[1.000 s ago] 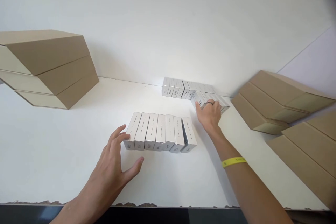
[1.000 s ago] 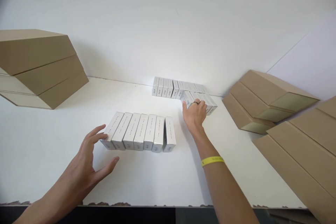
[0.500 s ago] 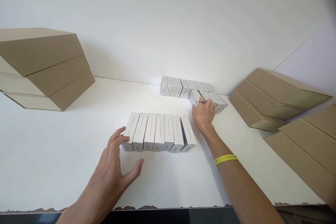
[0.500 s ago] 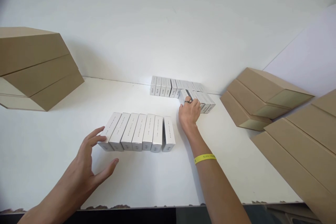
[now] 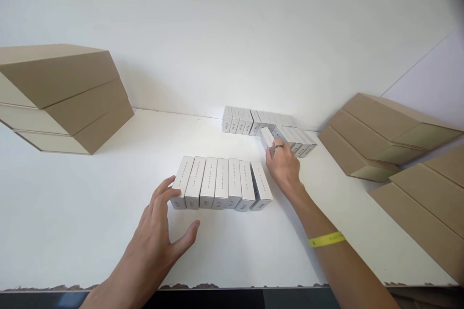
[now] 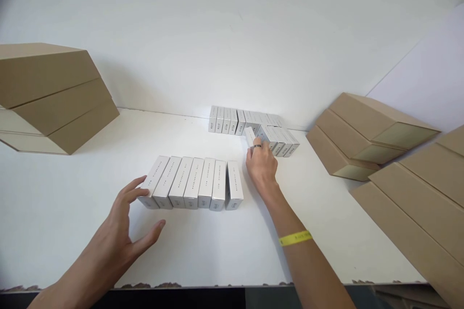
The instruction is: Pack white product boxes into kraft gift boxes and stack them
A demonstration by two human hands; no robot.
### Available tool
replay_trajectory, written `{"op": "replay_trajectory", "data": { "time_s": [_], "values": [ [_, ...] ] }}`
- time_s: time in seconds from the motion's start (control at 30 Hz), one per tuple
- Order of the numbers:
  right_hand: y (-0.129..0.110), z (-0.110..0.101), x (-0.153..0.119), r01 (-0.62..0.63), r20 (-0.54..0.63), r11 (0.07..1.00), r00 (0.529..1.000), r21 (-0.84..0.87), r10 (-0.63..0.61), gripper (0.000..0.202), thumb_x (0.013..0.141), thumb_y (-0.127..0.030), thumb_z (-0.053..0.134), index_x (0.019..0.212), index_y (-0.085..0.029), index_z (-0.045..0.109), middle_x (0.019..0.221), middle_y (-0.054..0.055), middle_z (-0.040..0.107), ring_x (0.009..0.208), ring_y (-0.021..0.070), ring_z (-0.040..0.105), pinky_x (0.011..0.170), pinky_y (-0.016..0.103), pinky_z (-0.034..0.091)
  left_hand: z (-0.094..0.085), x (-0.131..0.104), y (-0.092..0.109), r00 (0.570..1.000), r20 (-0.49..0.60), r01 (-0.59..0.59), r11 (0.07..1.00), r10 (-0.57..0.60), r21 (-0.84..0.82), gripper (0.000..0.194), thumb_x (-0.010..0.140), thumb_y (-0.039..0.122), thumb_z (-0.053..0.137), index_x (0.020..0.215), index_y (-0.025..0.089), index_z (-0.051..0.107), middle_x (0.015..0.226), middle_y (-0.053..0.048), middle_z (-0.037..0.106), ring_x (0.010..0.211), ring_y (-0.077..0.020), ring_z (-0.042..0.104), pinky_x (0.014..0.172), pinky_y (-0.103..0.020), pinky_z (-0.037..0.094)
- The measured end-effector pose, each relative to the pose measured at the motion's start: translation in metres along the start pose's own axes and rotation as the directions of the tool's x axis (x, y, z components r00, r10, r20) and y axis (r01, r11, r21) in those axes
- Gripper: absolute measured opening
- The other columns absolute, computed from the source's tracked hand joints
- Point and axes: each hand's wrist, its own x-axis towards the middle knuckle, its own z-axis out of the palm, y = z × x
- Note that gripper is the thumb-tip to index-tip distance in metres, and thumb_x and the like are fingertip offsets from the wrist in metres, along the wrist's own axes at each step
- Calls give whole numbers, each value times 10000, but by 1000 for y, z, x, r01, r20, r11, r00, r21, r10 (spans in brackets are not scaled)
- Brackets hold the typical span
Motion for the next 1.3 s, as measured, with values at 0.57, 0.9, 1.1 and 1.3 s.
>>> {"op": "replay_trajectory", "data": {
  "time_s": [0.57,0.9,1.1,1.3],
  "values": [
    [20,-49,-137,132,24,874,987,467,-162,622,896,-657,523,1431,-383,362,1523,59,331,1337,321,430,986,563,509,-2,7,-17,976,-75,-190,966,206,178,425,920,405,561,1273,219,415,1520,-188,352,1255,-363,539,773,-525,632],
    [-16,-44,-128,615,-154,757,789,221,-595,595,971,-579,486,1458,-244,424,1596,128,230,1468,370,208,1154,672,236,-14,46,14,769,70,-606,689,636,397,233,928,306,611,1110,161,622,1372,-192,534,1381,-397,414,1056,-596,439],
    [-27,-39,-133,658,-139,741,753,137,-643,502,1018,-528,406,1426,-245,478,1582,124,298,1462,355,238,1160,645,179,1,48,23,657,-18,-684,606,754,407,252,905,295,654,1098,136,674,1332,-176,602,1358,-374,469,1088,-562,441],
    [-17,-41,-134,641,-137,760,767,111,-627,471,1037,-490,368,1409,-243,517,1587,147,286,1458,361,252,1144,631,182,-3,43,20,704,-75,-631,671,706,389,194,867,224,692,1042,142,710,1281,-179,634,1324,-398,500,1021,-558,489]
  ]
}}
